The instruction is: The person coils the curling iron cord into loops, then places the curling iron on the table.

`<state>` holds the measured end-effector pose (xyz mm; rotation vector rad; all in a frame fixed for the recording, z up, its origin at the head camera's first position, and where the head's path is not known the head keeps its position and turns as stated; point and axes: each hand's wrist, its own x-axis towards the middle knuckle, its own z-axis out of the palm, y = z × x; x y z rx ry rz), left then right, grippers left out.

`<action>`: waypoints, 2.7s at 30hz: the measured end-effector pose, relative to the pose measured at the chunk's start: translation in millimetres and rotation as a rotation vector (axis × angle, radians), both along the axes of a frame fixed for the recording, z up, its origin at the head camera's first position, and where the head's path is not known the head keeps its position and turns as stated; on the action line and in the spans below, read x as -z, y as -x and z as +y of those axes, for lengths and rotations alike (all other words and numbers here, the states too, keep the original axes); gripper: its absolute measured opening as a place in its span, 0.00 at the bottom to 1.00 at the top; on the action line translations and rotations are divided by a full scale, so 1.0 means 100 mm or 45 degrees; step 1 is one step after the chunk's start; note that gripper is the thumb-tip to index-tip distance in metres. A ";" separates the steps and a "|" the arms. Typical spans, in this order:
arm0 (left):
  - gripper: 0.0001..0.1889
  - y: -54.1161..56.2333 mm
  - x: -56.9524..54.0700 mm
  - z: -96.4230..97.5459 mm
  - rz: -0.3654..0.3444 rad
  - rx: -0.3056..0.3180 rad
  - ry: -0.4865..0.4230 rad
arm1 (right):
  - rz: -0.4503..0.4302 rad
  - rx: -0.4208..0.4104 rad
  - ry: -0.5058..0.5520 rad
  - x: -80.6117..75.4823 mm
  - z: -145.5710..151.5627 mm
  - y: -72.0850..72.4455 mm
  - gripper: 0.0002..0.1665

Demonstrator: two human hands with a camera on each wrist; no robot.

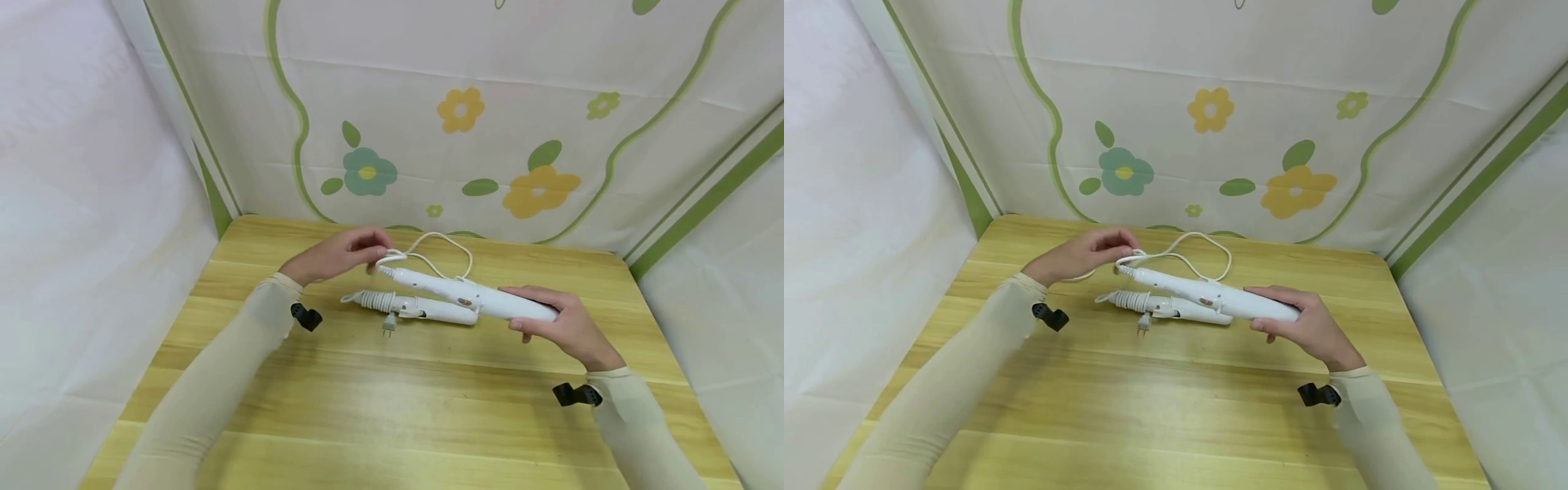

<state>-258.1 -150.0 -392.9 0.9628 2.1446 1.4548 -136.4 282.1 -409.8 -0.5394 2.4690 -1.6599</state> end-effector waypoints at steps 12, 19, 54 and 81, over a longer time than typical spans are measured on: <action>0.11 0.05 -0.13 -0.44 0.232 -0.402 0.125 | -0.037 -0.053 0.109 0.04 0.03 0.04 0.32; 0.10 0.00 -0.15 -0.62 0.334 -0.428 0.244 | -0.003 -0.108 0.364 0.10 0.05 0.09 0.30; 0.05 -0.42 -0.02 0.21 1.109 -0.094 0.281 | -0.057 0.093 -0.164 0.12 0.02 0.13 0.29; 0.02 -0.34 0.22 0.29 0.084 -0.011 -0.218 | -0.059 -0.228 0.338 -0.03 0.04 0.05 0.28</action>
